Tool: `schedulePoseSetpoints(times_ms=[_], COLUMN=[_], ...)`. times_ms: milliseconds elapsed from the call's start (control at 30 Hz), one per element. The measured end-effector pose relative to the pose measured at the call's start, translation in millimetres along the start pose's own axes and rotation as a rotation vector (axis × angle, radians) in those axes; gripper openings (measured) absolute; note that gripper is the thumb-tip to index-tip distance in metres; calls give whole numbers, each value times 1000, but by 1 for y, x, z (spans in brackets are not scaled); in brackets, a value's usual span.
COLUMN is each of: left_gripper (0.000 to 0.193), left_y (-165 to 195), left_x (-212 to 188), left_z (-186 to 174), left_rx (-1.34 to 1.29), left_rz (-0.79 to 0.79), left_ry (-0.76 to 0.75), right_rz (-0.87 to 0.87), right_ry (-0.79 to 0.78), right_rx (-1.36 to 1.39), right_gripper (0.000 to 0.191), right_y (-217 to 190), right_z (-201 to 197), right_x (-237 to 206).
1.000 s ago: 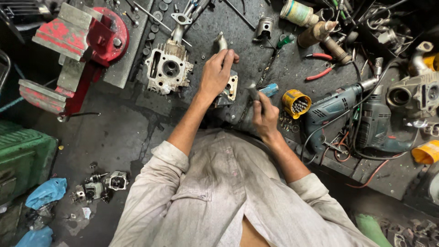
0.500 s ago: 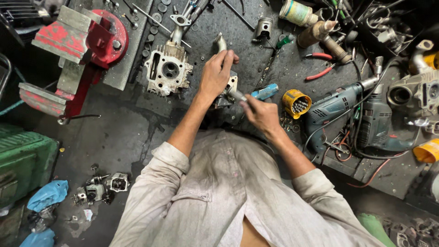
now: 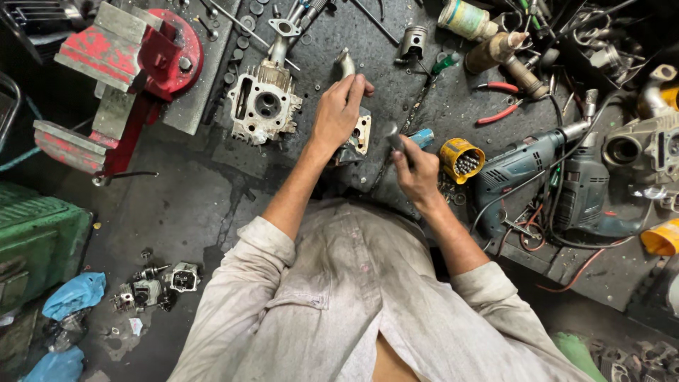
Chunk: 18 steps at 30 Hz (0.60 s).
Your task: The person uses a hammer to tap a metal engine component on a workbench, then picks up a small metal ring and places it into the component. The person continues to tap the component with the hammer while holding it steady.
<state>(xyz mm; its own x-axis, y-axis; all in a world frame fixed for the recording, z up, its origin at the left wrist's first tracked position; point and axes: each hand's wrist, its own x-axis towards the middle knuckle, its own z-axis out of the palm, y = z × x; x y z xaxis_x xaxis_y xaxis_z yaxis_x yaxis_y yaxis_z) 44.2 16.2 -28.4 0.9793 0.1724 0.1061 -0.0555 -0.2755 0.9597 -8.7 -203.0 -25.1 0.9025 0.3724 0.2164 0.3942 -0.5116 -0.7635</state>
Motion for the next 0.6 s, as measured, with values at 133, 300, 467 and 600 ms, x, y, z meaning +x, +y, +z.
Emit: schedulePoseSetpoints(times_ms=[133,300,467,600], left_gripper=[45,45,45,46], left_y=[2,5,4,3], left_x=[0,0,0,-2], left_z=[0,-1,-2,-2], left_rx=[-7,5,5,-13], left_rz=[-28,-14,-8,-23], left_ry=[-11,-15,-11,-17], right_rz=[16,-5,-207,-30], right_ry=[-155,-52,-189,31], right_rx=[-215,-4,-259,-71], right_gripper=[28,27,33,27], right_y=[3,5,5,7], right_z=[-1,-7,-11,-8], right_x=[4,14,19,15])
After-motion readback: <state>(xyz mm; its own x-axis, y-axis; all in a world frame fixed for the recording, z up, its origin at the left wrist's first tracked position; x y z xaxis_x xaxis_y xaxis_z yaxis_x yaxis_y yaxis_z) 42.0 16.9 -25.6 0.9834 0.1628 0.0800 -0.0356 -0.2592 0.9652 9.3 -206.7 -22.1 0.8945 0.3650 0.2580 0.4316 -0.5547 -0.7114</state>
